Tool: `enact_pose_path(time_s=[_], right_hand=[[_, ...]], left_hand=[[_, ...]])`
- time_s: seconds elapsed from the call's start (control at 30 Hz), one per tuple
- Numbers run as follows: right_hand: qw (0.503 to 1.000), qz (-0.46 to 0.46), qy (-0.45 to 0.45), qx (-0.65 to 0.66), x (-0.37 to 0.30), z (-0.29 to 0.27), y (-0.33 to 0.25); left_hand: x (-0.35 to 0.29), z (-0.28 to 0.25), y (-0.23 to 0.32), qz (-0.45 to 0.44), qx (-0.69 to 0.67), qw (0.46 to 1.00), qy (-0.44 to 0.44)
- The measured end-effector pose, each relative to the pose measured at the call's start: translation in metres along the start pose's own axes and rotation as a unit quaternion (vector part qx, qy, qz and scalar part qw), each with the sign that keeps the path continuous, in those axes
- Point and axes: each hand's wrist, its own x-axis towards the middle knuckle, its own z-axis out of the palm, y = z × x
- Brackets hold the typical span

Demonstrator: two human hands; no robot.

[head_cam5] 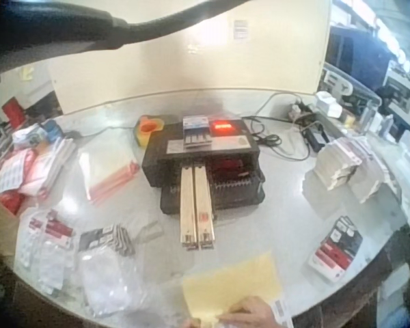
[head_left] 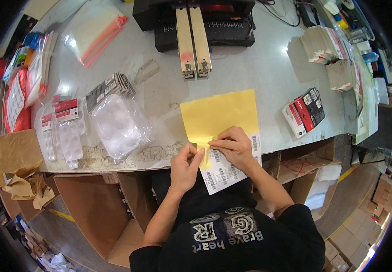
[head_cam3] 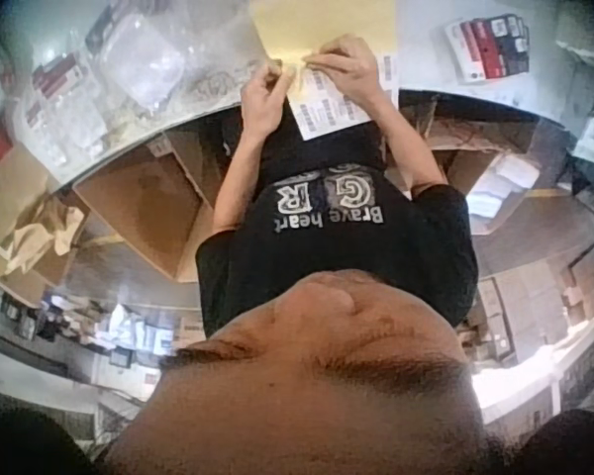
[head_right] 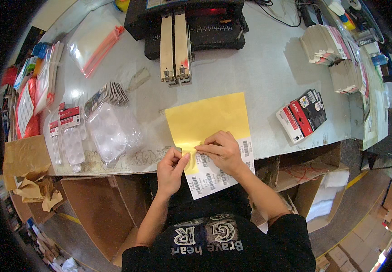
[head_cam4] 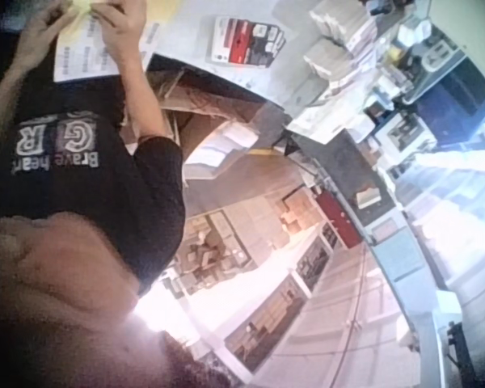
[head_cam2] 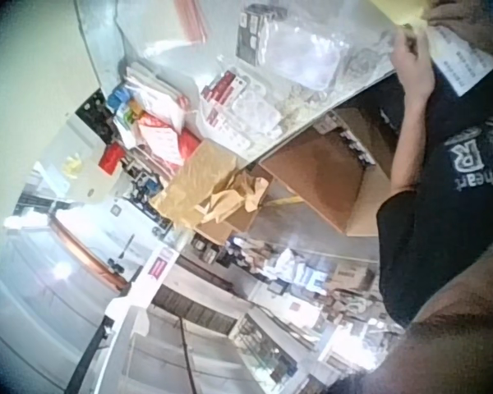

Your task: The person repeatedly picks up plastic mixing palettes and red Artix header cards, inserts the cards into the plastic packaging, and places the finished units on the table. The person also gathers the completed packages into a stack and places them into a cardboard box.

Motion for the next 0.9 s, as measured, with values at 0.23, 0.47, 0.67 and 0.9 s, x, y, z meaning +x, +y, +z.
enact_pose_path(time_s=[0.23, 0.47, 0.67, 0.9], right_hand=[[0.997, 0.049, 0.039, 0.039, -0.001, -0.005, -0.001], [0.880, 0.127, 0.274, 0.367, 0.077, -0.039, -0.039], [0.940, 0.169, 0.017, 0.295, 0.149, 0.066, -0.113], [0.954, 0.200, -0.011, 0.225, 0.163, 0.108, -0.128]], left_hand=[[0.016, 0.001, -0.006, 0.051, 0.137, 0.986, 0.084], [0.035, -0.011, -0.001, 0.121, 0.156, 0.966, 0.164], [-0.023, -0.049, 0.019, 0.288, 0.277, 0.896, 0.194], [-0.038, -0.143, 0.054, 0.356, 0.327, 0.786, 0.386]])
